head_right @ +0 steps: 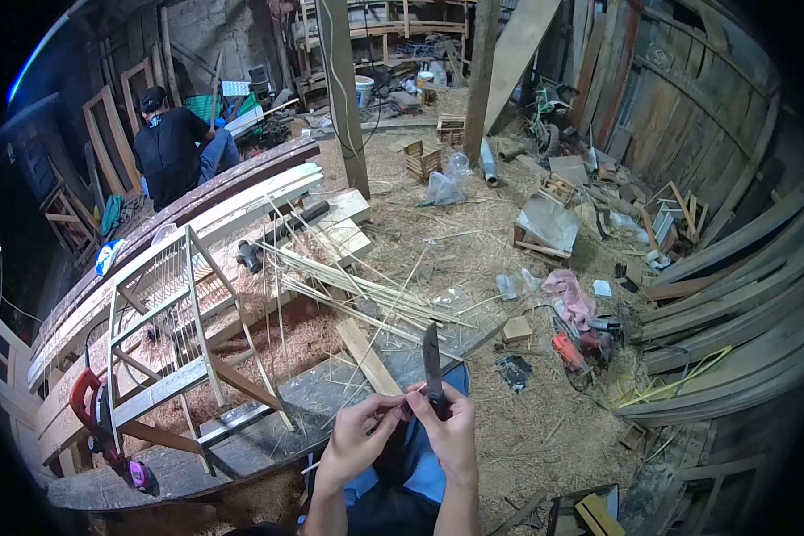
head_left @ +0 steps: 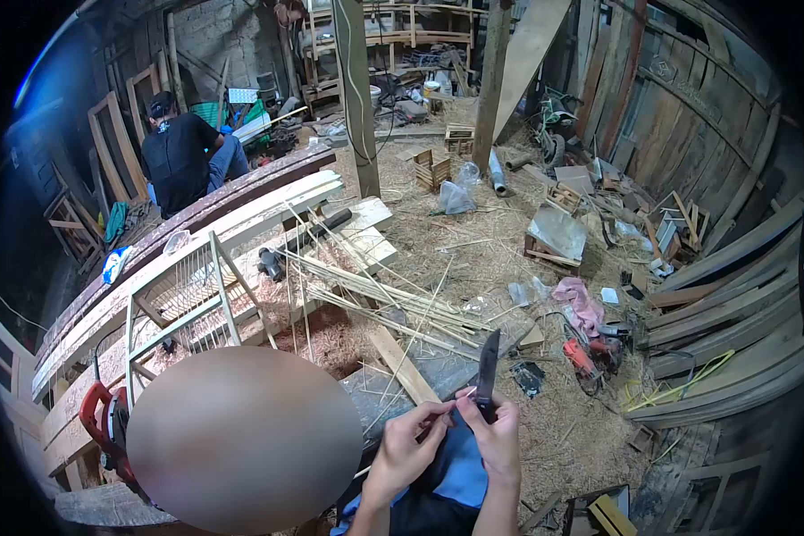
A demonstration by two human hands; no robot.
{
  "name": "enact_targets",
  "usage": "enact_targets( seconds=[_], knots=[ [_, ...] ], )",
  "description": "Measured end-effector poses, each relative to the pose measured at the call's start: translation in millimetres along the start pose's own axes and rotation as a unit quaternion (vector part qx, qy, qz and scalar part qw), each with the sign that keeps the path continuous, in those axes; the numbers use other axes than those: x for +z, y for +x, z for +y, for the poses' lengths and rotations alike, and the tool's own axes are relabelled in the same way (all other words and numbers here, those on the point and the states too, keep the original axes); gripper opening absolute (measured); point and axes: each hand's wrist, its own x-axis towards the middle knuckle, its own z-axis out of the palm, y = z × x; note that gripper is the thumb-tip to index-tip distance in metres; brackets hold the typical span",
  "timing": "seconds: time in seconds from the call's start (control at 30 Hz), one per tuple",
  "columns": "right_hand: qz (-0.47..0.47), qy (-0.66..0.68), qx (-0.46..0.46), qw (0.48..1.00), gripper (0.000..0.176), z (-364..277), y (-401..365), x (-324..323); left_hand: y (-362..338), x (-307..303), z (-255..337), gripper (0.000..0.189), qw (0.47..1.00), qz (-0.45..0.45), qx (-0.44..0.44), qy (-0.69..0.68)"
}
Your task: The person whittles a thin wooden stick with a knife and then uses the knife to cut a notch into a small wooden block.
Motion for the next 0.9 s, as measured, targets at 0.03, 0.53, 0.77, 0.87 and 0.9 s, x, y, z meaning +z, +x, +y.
enact_targets(
  seconds=[0.03,0.53,0.77,0.87,0.9],
  knots=[
    [0.003,0.013,0.004,1.000,0.017,4,1,1,0,2,1,0.022,1.000,0.005,-0.003,0.000],
    [0.264,-0.056,-0.139,0.953,0.016,18,16,-43,-4,-14,-3,0.019,0.992,-0.068,-0.050,0.093],
    [0.117,-0.066,-0.055,0.989,0.016,13,8,-15,-1,-7,-4,0.017,0.997,-0.015,-0.060,0.039],
    [0.083,-0.128,-0.058,0.987,0.019,11,6,-9,0,-4,-14,0.018,0.998,-0.001,-0.062,-0.025],
    [0.057,-0.121,-0.071,0.988,0.020,13,5,-7,1,-3,-14,0.018,0.998,-0.001,-0.062,-0.025]
  ],
)
